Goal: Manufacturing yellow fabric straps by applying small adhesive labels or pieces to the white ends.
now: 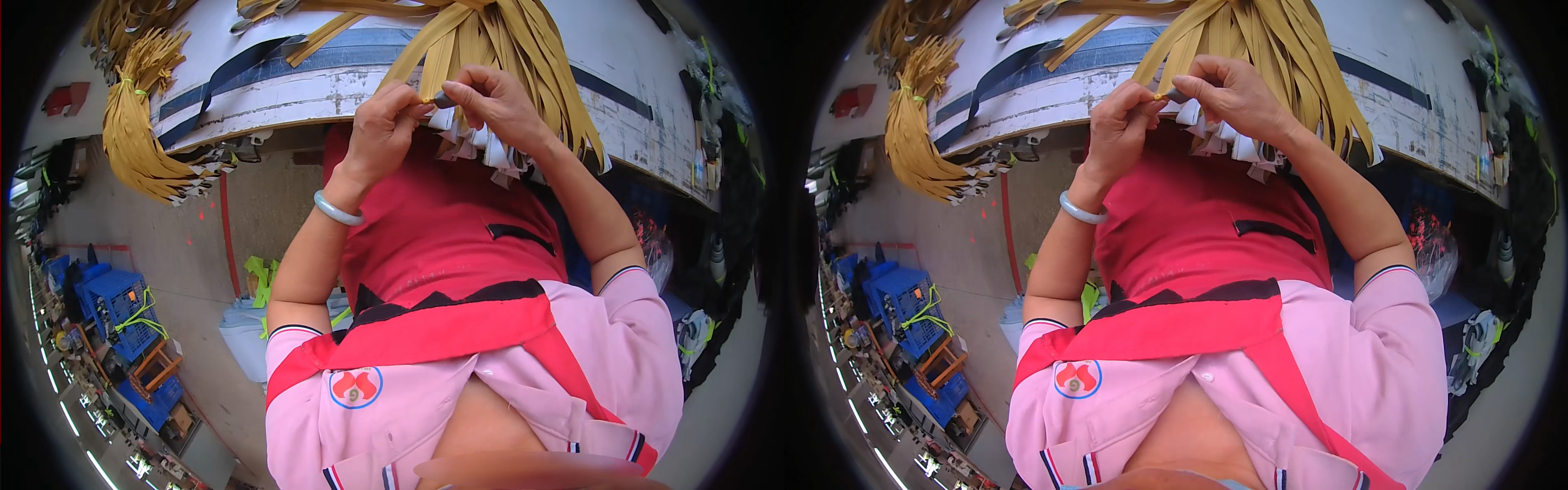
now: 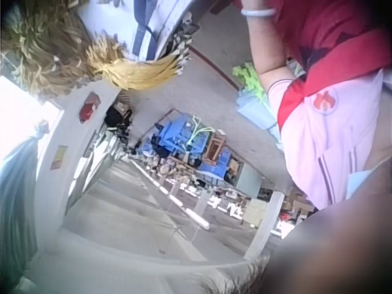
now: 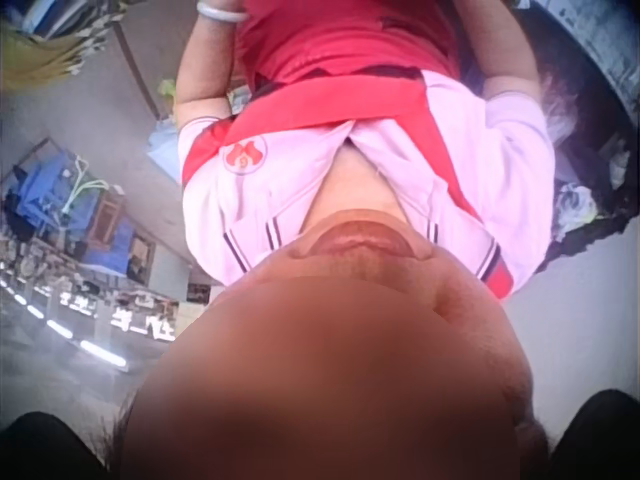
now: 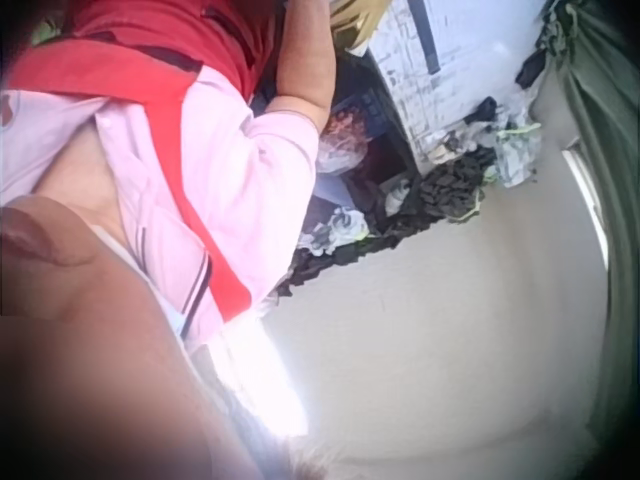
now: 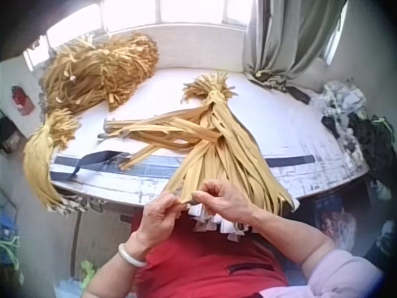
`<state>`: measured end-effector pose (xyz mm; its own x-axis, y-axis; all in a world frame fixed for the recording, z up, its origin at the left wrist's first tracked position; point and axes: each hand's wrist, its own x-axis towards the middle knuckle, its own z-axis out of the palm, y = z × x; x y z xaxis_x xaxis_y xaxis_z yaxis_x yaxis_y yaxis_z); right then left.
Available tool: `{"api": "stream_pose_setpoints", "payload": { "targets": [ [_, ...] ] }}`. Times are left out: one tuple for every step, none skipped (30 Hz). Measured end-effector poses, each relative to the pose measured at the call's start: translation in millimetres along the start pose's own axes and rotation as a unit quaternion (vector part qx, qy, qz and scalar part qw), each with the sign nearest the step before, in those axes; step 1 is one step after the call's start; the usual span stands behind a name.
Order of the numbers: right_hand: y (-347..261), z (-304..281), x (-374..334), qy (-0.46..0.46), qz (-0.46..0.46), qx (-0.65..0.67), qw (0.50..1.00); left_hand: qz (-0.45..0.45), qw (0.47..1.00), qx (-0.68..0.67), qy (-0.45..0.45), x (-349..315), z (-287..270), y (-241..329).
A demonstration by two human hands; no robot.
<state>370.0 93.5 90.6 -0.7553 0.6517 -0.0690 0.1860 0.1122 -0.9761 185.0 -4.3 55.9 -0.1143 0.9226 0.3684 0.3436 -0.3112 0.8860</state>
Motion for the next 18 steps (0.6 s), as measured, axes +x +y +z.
{"api": "stream_pose_setpoints", "payload": {
  "targets": [
    [-4, 1, 0, 0.005, -0.004, 0.001, 1.000, 0.000, 1.000, 0.001, -0.001, 2, -3, 2],
    [-6, 1, 1, 0.010, -0.009, 0.003, 1.000, -0.014, 1.000, -0.008, 0.008, 4, -5, 6],
    [-4, -5, 2, 0.012, -0.011, 0.003, 1.000, -0.025, 0.999, -0.017, 0.018, 7, -7, 7],
    [-1, -14, 2, 0.008, 0.017, 0.006, 1.000, -0.042, 0.997, -0.060, 0.037, 9, -12, -3],
    [2, -23, 1, 0.006, 0.044, 0.010, 0.999, -0.069, 0.993, -0.080, 0.044, 12, -21, -15],
    [5, -31, -2, 0.002, 0.046, -0.016, 0.999, -0.082, 0.991, -0.075, 0.079, 23, -34, -20],
    [8, -36, -3, 0.007, 0.045, -0.017, 0.999, -0.093, 0.982, -0.091, 0.138, 42, -59, -28],
    [8, -34, -6, -0.001, 0.051, -0.064, 0.997, -0.121, 0.957, -0.119, 0.235, 60, -93, -45],
    [6, -31, -7, -0.014, 0.053, -0.111, 0.992, -0.088, 0.930, -0.214, 0.286, 72, -136, -66],
    [2, -27, -4, -0.041, 0.060, -0.096, 0.993, -0.072, 0.929, -0.139, 0.336, 75, -172, -75],
    [0, -25, -6, -0.054, 0.073, -0.085, 0.992, -0.075, 0.924, -0.040, 0.373, 82, -183, -75],
    [2, -26, -10, -0.043, 0.083, -0.083, 0.992, -0.052, 0.933, 0.047, 0.353, 92, -174, -73],
    [4, -27, -13, -0.033, 0.085, -0.084, 0.992, -0.028, 0.933, 0.138, 0.331, 96, -164, -62],
    [5, -29, -15, -0.031, 0.081, -0.099, 0.991, 0.006, 0.937, 0.187, 0.296, 97, -146, -54],
    [4, -29, -16, -0.033, 0.076, -0.113, 0.990, 0.041, 0.935, 0.237, 0.262, 94, -122, -38],
    [2, -26, -14, -0.039, 0.090, -0.121, 0.988, 0.043, 0.951, 0.217, 0.216, 88, -100, -29],
    [5, -25, -12, -0.038, 0.090, -0.117, 0.988, 0.042, 0.965, 0.198, 0.166, 83, -78, -26],
    [7, -22, -9, -0.043, 0.058, -0.127, 0.989, 0.043, 0.972, 0.200, 0.115, 75, -60, -30]
  ]
}}
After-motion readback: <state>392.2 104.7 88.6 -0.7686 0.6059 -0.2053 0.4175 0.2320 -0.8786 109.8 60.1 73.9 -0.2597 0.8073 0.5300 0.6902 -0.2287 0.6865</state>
